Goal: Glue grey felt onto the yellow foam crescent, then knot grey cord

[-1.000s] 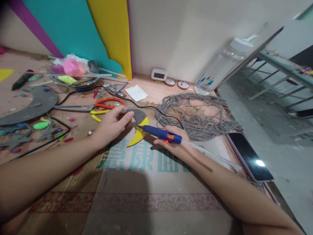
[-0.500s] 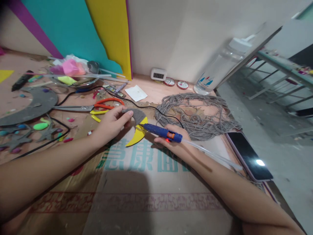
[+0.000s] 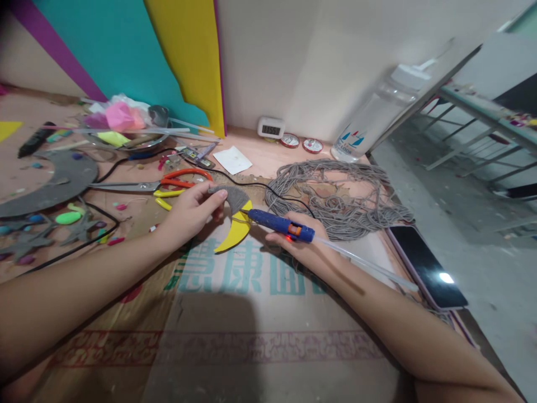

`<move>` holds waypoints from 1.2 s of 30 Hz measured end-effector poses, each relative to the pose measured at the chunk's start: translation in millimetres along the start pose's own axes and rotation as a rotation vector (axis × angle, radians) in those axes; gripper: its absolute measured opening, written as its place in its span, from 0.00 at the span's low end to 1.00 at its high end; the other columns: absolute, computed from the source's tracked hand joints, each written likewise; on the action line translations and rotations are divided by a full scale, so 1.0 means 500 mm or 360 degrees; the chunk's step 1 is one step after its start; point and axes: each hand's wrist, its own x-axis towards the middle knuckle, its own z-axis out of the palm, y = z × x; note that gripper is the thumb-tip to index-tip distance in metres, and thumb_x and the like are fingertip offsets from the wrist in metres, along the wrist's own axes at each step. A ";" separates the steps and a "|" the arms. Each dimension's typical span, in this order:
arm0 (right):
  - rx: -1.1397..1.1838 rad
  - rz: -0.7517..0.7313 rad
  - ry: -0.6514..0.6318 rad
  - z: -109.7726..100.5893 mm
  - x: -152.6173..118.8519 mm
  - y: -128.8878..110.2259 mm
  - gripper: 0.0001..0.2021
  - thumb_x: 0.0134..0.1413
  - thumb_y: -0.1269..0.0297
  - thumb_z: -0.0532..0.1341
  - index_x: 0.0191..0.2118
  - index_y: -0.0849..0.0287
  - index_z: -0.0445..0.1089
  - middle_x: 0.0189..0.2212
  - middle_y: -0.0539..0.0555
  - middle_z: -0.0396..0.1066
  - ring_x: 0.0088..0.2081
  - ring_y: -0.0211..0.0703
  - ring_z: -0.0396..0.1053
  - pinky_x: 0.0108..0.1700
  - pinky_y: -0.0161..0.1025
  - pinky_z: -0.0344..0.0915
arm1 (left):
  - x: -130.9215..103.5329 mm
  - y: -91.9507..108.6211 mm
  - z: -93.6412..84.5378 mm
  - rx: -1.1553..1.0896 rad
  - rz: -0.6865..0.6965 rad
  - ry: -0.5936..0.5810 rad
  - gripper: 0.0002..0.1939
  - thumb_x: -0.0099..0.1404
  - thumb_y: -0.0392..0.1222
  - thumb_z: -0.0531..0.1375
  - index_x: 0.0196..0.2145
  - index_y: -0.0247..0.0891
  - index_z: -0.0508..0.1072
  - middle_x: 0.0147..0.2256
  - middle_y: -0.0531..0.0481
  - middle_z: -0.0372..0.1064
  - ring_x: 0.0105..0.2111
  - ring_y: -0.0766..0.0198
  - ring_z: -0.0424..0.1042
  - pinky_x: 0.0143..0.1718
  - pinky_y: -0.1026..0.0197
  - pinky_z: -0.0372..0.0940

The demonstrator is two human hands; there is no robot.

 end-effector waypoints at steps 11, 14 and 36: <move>-0.0017 0.0000 0.0017 -0.003 0.002 0.002 0.19 0.49 0.45 0.65 0.25 0.56 0.66 0.23 0.52 0.66 0.26 0.44 0.64 0.29 0.41 0.60 | 0.000 0.003 0.003 -0.0139 -0.0061 -0.0019 0.12 0.64 0.49 0.59 0.30 0.39 0.64 0.18 0.57 0.61 0.18 0.68 0.63 0.22 0.66 0.60; 0.0009 0.0045 0.0015 -0.004 0.003 0.001 0.19 0.49 0.45 0.64 0.25 0.56 0.66 0.22 0.51 0.66 0.26 0.43 0.63 0.28 0.40 0.59 | 0.000 0.004 0.004 -0.0147 -0.0065 -0.0009 0.13 0.63 0.50 0.60 0.30 0.39 0.64 0.18 0.58 0.60 0.18 0.69 0.63 0.21 0.67 0.59; 0.0003 -0.0038 0.0120 0.000 0.008 0.022 0.20 0.49 0.45 0.64 0.24 0.58 0.65 0.21 0.51 0.66 0.25 0.42 0.63 0.27 0.38 0.59 | 0.002 -0.001 0.003 -0.0094 -0.0089 -0.0040 0.15 0.62 0.53 0.58 0.31 0.38 0.64 0.19 0.58 0.62 0.19 0.69 0.63 0.21 0.67 0.59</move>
